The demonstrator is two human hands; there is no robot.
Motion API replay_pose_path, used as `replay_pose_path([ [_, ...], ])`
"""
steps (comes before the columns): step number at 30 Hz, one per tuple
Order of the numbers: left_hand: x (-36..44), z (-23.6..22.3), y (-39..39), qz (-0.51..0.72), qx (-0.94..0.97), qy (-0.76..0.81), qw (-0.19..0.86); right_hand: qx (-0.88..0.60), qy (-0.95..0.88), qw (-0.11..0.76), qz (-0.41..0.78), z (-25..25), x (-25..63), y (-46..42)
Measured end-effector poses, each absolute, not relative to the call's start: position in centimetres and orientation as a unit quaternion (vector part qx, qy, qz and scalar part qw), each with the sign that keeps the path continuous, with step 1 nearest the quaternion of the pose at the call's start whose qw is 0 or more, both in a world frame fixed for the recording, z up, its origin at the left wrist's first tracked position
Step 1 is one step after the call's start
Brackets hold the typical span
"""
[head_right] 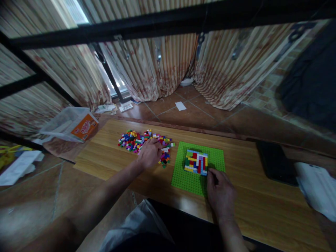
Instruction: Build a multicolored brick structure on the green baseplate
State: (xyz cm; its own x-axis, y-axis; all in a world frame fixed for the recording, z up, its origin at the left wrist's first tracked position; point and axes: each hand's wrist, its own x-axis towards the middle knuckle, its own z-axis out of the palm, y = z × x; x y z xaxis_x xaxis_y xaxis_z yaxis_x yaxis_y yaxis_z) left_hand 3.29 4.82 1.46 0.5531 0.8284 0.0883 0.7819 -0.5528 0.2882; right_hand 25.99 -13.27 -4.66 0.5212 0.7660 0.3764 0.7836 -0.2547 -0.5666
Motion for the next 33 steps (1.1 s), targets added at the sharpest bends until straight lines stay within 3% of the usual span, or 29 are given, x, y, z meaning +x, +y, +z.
replay_pose_path([
  [8,3.1,1.8,4.5,0.109,0.887,0.44,0.089,-0.784,-0.488,0.383,-0.007,-4.5,25.7,-13.2],
  [11,2.6,2.3,3.6,0.149,0.867,0.457,0.133,-0.781,-0.489,0.388,0.003,-4.5,25.7,-13.2],
  [15,1.9,2.7,1.6,0.258,0.778,0.481,0.312,-0.791,-0.443,0.423,0.011,-4.3,26.1,-13.4],
  [20,1.2,2.1,-1.6,0.377,0.514,0.477,0.605,-0.786,-0.35,0.509,-0.026,-1.7,23.3,-13.1],
  [23,1.1,2.1,-3.4,0.389,0.386,0.464,0.696,-0.736,-0.377,0.553,0.104,0.4,18.7,-11.9],
  [27,1.1,2.7,-5.3,0.381,0.347,0.457,0.725,-0.638,-0.395,0.587,0.304,1.7,13.3,-9.8],
  [33,0.7,2.5,-6.4,0.398,0.349,0.467,0.709,-0.612,-0.297,0.627,0.38,1.2,11.6,-8.4],
])
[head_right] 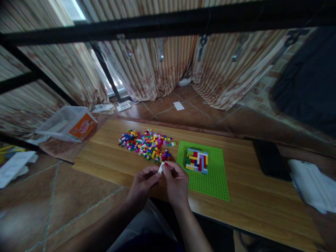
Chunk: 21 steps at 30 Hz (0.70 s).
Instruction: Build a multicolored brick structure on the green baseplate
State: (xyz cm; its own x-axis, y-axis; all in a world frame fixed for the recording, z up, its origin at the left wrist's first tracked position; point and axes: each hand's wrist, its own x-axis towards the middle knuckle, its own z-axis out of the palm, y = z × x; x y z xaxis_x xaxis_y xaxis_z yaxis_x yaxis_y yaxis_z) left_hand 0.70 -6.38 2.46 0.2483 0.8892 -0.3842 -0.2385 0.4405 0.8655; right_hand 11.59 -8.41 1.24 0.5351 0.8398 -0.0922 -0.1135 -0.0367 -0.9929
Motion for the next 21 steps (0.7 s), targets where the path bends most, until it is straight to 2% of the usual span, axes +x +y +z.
replay_pose_path([
  [5,-0.3,1.3,-6.9,0.37,0.278,0.441,0.769,-0.586,-0.247,0.628,0.448,0.0,11.1,-8.9],
  [9,-1.3,0.9,-7.0,0.353,0.205,0.431,0.805,-0.612,-0.273,0.585,0.457,-0.9,10.9,-8.9],
  [16,-2.8,0.8,-5.7,0.384,0.201,0.483,0.76,-0.696,-0.568,0.4,0.18,-0.2,13.0,-3.7],
  [19,-2.8,0.7,-5.5,0.387,0.23,0.493,0.745,-0.702,-0.625,0.318,0.124,-0.4,13.3,-1.5],
  [21,-2.7,0.6,-5.4,0.384,0.247,0.499,0.737,-0.702,-0.637,0.298,0.113,-0.6,13.3,-1.1],
])
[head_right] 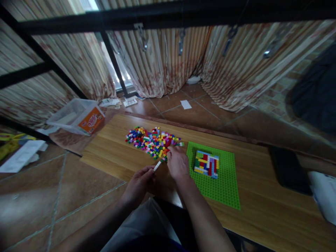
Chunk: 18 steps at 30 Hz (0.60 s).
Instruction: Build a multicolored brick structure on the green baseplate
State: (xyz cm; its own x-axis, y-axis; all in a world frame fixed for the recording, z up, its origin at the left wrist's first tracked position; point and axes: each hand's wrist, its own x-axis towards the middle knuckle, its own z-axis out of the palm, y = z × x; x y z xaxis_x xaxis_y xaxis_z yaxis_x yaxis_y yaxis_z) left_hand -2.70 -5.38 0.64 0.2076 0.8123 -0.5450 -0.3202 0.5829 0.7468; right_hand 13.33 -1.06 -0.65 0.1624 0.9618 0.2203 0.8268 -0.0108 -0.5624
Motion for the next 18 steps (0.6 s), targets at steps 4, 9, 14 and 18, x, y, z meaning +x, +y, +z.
replay_pose_path([
  [4,-2.4,0.6,-5.1,0.364,0.293,0.513,0.72,-0.684,-0.627,0.352,0.129,-0.5,13.3,-2.7],
  [9,-1.6,1.1,-4.7,0.323,0.397,0.498,0.7,-0.601,-0.646,0.424,0.205,0.9,13.6,-6.8],
  [14,0.3,1.1,-5.1,0.275,0.474,0.456,0.701,-0.623,-0.608,0.446,0.208,0.5,15.1,-10.5],
  [18,2.2,0.4,-5.9,0.246,0.485,0.444,0.712,-0.655,-0.577,0.44,0.211,-0.3,16.9,-13.2],
])
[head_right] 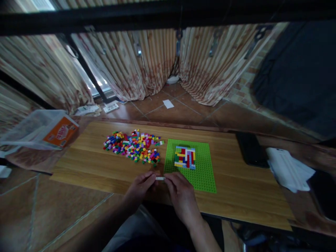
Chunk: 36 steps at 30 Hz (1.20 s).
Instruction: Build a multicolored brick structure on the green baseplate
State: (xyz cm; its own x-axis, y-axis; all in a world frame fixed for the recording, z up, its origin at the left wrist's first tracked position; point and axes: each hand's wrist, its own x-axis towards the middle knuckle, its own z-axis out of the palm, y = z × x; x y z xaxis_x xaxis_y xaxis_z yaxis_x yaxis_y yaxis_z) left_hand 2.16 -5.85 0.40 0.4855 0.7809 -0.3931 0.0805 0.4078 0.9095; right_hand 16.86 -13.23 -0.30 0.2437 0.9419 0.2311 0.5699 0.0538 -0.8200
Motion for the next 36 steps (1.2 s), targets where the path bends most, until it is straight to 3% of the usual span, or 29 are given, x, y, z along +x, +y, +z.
replay_pose_path([
  [17,6.3,-0.6,-5.3,0.258,0.645,0.416,0.586,-0.739,-0.497,0.443,0.107,-1.5,20.8,-15.7],
  [25,6.3,-1.1,-4.8,0.272,0.689,0.421,0.523,-0.734,-0.522,0.432,0.038,0.0,22.8,-12.7],
  [36,7.1,-0.6,-4.5,0.211,0.758,0.4,0.47,-0.747,-0.533,0.392,0.054,-1.0,23.6,-10.3],
])
